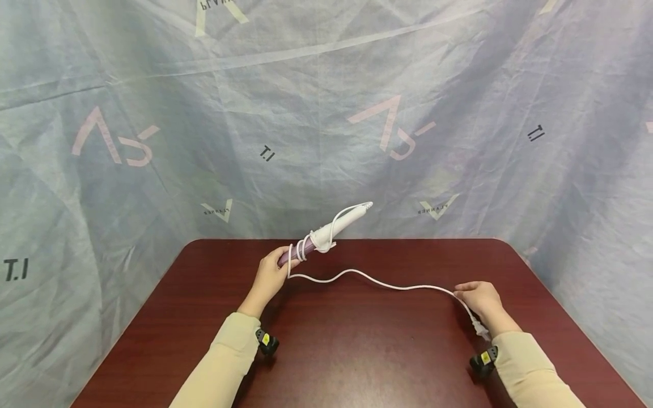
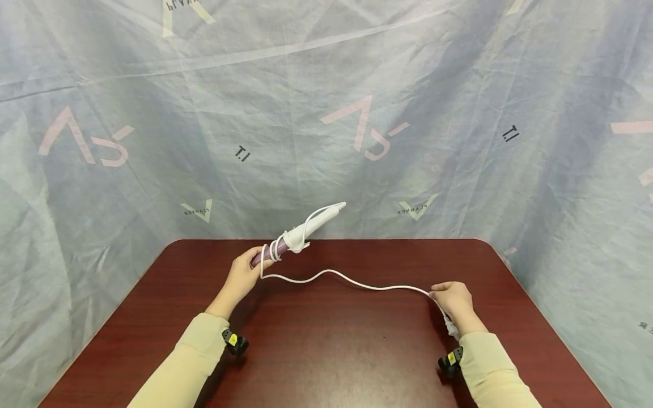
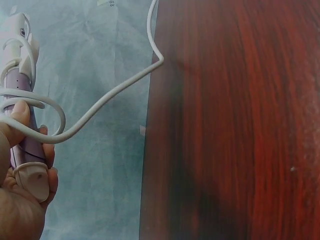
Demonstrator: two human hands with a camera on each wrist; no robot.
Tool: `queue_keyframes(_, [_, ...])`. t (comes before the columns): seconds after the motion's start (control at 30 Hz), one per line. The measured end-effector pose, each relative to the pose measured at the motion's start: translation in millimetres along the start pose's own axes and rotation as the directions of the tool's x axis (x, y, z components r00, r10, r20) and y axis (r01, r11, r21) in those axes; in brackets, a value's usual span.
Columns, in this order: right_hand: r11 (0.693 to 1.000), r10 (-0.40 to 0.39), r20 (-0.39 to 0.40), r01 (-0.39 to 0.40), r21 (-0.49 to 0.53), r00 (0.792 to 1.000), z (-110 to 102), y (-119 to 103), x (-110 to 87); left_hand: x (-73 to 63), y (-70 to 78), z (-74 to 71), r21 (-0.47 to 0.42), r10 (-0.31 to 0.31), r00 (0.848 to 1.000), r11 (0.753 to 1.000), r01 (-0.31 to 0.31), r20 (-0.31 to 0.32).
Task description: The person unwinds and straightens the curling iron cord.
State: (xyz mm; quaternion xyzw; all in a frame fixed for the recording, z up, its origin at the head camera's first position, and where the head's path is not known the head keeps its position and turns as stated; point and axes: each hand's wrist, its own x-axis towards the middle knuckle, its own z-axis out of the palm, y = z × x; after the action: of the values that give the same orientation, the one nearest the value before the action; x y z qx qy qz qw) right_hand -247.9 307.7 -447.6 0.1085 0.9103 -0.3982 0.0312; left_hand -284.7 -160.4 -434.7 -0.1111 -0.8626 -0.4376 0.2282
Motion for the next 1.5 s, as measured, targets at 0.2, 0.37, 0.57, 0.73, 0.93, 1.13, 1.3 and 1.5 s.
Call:
queue_keyframes(0.2, [0.994, -0.103, -0.034, 0.104, 0.026, 0.994, 5, -13, -2.8, -1.6, 0.8, 1.4, -0.005, -0.014, 1.000, 1.000, 0.014, 0.008])
queue_keyframes(0.37, [0.973, -0.183, -0.004, 0.182, 0.142, 0.983, 10, -35, -2.1, 0.3, 2.5, 2.0, -0.007, -0.026, 1.000, 1.000, 0.026, 0.013])
queue_keyframes(0.57, [0.952, -0.235, 0.022, 0.226, 0.206, 0.972, 16, -63, -0.1, 3.3, 6.3, 4.0, 0.003, -0.028, 1.000, 1.000, 0.028, 0.014])
queue_keyframes(0.73, [0.942, -0.270, 0.020, 0.260, 0.214, 0.963, 24, -82, 0.7, 3.7, 11.2, 4.0, 0.011, -0.026, 0.999, 1.000, 0.026, 0.021])
queue_keyframes(0.93, [0.927, -0.314, -0.002, 0.307, 0.217, 0.950, 37, -100, 5.3, 2.8, 21.1, 1.8, 0.008, -0.013, 1.000, 1.000, 0.013, 0.028])
queue_keyframes(1.13, [0.910, -0.336, 0.004, 0.324, 0.260, 0.942, 53, -115, 7.3, 2.9, 27.9, 4.7, 0.010, -0.010, 0.999, 1.000, 0.010, 0.032])
queue_keyframes(1.3, [0.877, -0.371, 0.008, 0.348, 0.330, 0.929, 72, -130, 5.8, 4.1, 31.0, 8.0, 0.017, -0.006, 0.999, 1.000, 0.005, 0.031])
queue_keyframes(1.5, [0.806, -0.456, 0.045, 0.391, 0.445, 0.889, 107, -144, 5.7, 4.2, 31.0, 12.2, -0.002, 0.007, 1.000, 1.000, -0.007, 0.026])
